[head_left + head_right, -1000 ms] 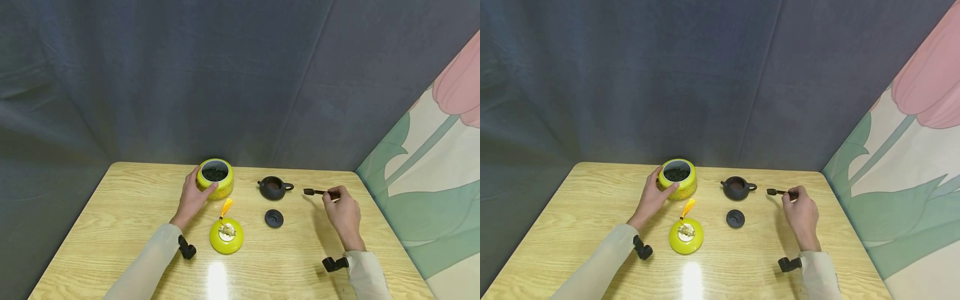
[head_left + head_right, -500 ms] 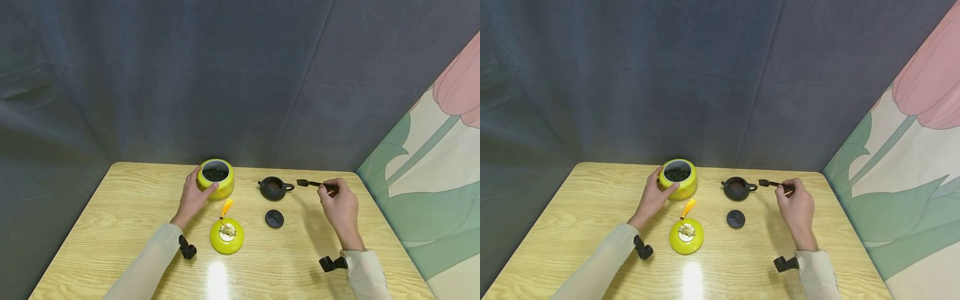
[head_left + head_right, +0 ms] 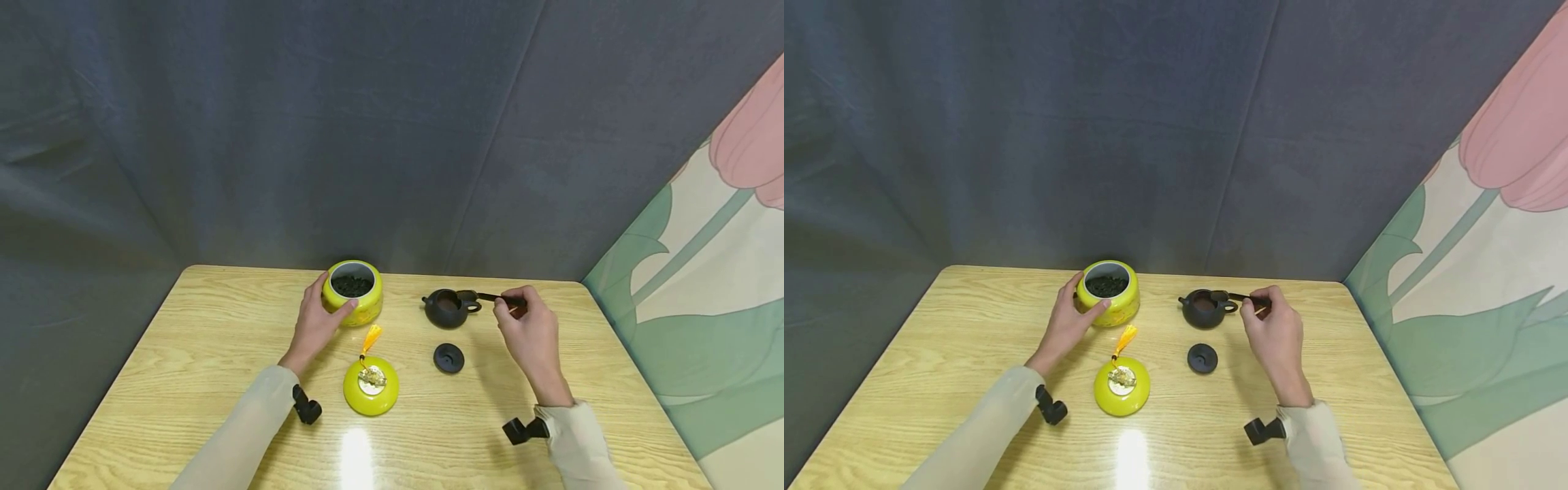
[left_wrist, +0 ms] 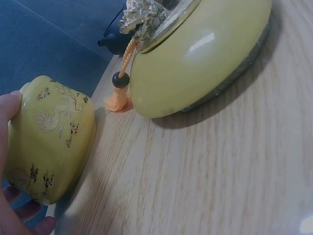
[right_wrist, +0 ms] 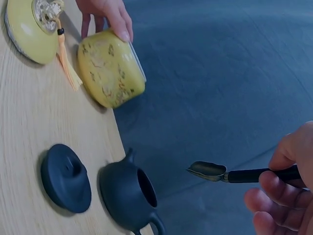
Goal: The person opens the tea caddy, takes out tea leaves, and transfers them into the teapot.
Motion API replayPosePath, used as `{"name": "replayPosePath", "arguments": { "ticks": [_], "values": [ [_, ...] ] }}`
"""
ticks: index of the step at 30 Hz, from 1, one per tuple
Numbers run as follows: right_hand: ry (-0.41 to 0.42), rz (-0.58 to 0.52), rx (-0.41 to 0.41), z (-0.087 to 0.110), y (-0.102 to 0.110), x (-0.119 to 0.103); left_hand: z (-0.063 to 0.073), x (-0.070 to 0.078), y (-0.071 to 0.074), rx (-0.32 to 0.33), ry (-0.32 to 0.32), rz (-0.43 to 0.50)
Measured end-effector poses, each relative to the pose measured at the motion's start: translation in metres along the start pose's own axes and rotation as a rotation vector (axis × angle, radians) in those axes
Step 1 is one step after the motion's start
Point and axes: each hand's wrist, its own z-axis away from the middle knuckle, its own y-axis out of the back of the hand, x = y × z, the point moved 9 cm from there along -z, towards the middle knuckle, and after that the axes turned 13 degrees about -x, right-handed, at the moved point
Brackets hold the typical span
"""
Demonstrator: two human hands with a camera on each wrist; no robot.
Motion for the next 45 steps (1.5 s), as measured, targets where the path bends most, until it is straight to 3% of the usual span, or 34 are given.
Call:
{"name": "replayPosePath", "arguments": {
  "ticks": [9, 23, 45],
  "values": [
    [0.013, -0.015, -0.048, 0.001, -0.016, -0.009, -0.001, -0.002, 0.000, 0.002, -0.006, 0.001],
    [0.116, -0.049, -0.106, -0.004, -0.040, -0.040, -0.001, -0.001, 0.000, 0.003, -0.014, 0.006],
    [0.208, -0.076, -0.187, -0.011, -0.075, -0.077, -0.002, 0.001, 0.000, 0.009, -0.025, -0.003]
  ]
}}
